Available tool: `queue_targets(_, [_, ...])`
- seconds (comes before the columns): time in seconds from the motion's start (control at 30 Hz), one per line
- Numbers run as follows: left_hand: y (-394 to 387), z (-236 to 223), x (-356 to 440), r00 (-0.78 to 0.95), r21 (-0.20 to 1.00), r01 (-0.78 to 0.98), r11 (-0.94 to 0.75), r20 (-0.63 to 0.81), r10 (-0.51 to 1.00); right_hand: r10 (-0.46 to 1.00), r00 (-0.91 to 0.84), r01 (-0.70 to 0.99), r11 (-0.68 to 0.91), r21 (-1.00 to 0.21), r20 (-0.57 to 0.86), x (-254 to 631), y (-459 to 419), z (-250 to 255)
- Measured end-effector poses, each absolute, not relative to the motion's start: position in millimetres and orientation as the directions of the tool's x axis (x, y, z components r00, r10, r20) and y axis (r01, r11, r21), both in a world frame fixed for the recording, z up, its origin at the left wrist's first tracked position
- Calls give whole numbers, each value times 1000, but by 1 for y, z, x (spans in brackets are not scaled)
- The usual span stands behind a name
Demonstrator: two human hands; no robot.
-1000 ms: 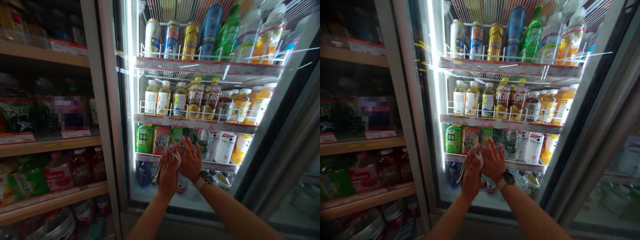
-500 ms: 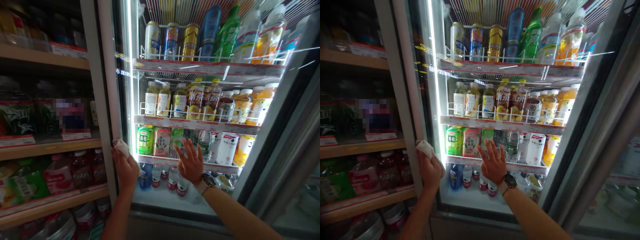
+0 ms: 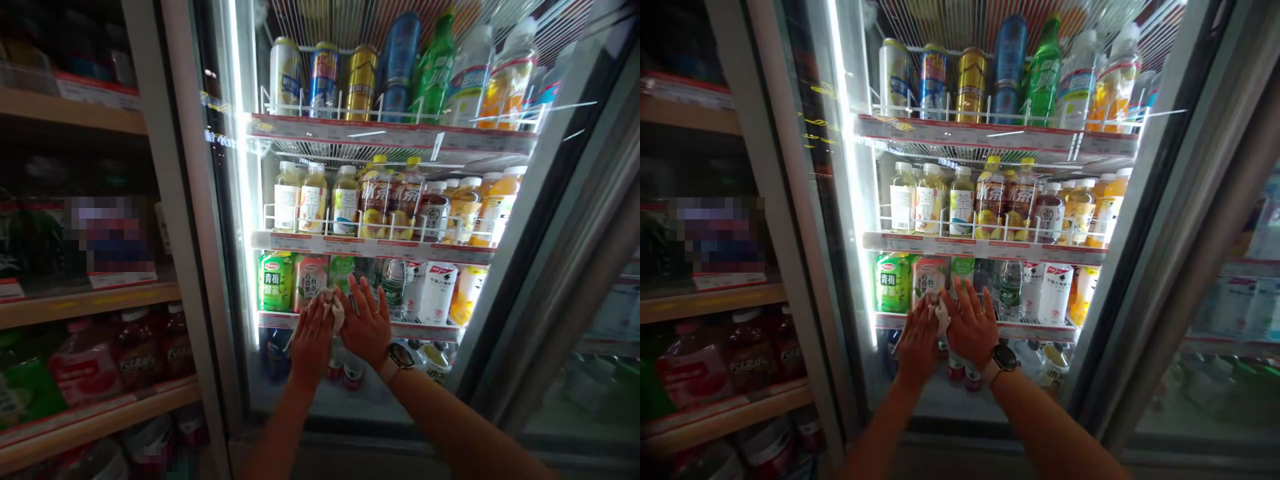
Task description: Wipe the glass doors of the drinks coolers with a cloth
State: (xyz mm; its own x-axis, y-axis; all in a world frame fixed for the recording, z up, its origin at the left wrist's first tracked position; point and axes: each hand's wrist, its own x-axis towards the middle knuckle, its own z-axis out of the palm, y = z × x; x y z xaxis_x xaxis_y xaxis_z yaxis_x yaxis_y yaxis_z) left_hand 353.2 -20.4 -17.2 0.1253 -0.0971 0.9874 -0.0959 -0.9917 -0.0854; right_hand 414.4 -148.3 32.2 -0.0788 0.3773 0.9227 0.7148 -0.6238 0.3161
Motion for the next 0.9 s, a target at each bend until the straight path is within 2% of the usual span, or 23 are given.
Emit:
queue_targets(0.1, [17,-16,345,100,-57,0,-998,993,-57,388,-86,714,-618,329,917,413,-151,34])
queue_targets(0.2, [56,-14,327,37,139,87,-986,989,143,387,-85,716,-617,326,918,411,-152,35])
queue_targets(0.33, [92,-15,304,-54,429,107,-897,903,426,385,-68,724,-616,311,920,411,-151,34])
queue_targets(0.43, [92,-22,304,-74,505,62,-861,863,500,384,-56,727,-617,301,922,411,-151,33])
queue_targets(0.63, [17,-35,340,-4,339,-16,-941,941,339,384,-69,720,-620,313,921,411,-150,34])
queue_targets(0.8, [-49,-29,356,111,129,-162,-978,987,112,347,-100,715,-626,310,932,413,-147,34])
queue_targets(0.9, [-48,-25,357,92,10,-108,-994,996,0,337,-114,718,-623,312,935,413,-147,34])
